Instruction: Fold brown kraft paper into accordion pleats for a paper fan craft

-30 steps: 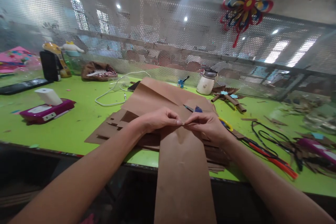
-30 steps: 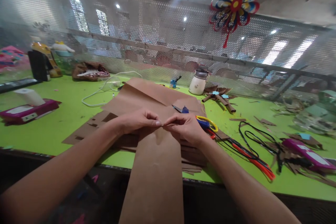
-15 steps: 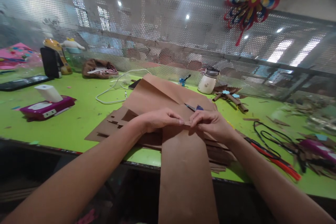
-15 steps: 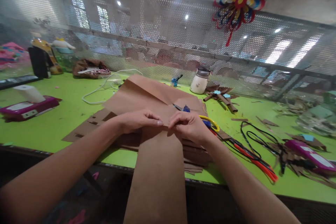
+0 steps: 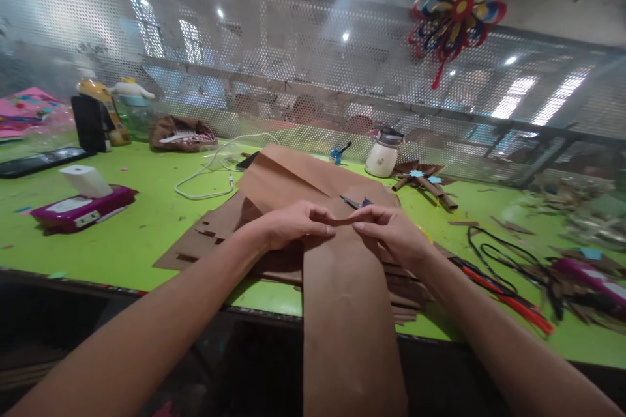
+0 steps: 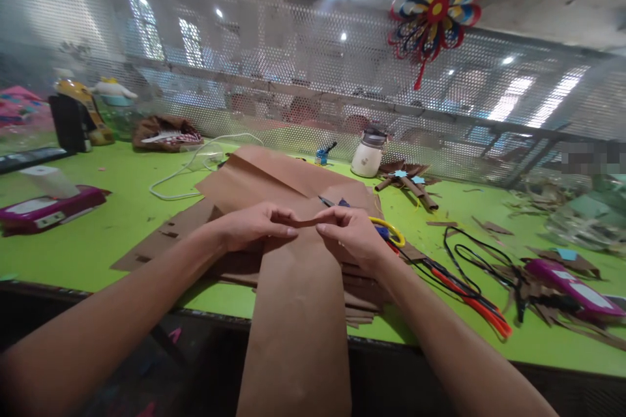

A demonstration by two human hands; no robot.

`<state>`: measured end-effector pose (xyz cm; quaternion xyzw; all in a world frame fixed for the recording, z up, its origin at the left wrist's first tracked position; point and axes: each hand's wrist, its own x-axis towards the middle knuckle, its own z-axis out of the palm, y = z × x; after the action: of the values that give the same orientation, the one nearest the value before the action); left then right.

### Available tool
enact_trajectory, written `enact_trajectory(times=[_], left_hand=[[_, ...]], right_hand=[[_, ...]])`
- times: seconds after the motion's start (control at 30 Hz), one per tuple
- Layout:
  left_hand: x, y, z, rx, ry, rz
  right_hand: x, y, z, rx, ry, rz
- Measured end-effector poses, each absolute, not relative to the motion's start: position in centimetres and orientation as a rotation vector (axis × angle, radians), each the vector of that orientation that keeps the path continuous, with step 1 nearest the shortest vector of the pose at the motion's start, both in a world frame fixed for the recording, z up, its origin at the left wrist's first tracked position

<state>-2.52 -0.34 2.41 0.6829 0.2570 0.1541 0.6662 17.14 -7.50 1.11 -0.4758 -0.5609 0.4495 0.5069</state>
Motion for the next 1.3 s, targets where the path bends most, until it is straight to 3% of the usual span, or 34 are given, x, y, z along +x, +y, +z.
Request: enact_trajectory(times=[0.23,0.43,0.9,1.13,1.3], left_hand=[[-2.2,-0.5,2.3,1.583,0.628,0.466],[-2.2,-0.4,2.4,1.617,0.536,0.506],[-2.1,-0.1,2.9,1.638,0.619,0.893],[-3.0,-0.1,3.4,1.645,0.573,0.622],[-3.0,0.1,3.2,1.577,0.51,0.683]], right_hand=[[16.7,-7.5,1.0,-1.074,-1.126,1.364],[16.4,-7.6,0.8,-1.124,-1.161,1.154],[16.3,-7.7,1.2,-0.997,-1.179,1.156],[16.9,-6.8,0.4,-0.927,-1.143,1.055],[17.4,-6.9,1.0,-0.917,-1.212,1.031]])
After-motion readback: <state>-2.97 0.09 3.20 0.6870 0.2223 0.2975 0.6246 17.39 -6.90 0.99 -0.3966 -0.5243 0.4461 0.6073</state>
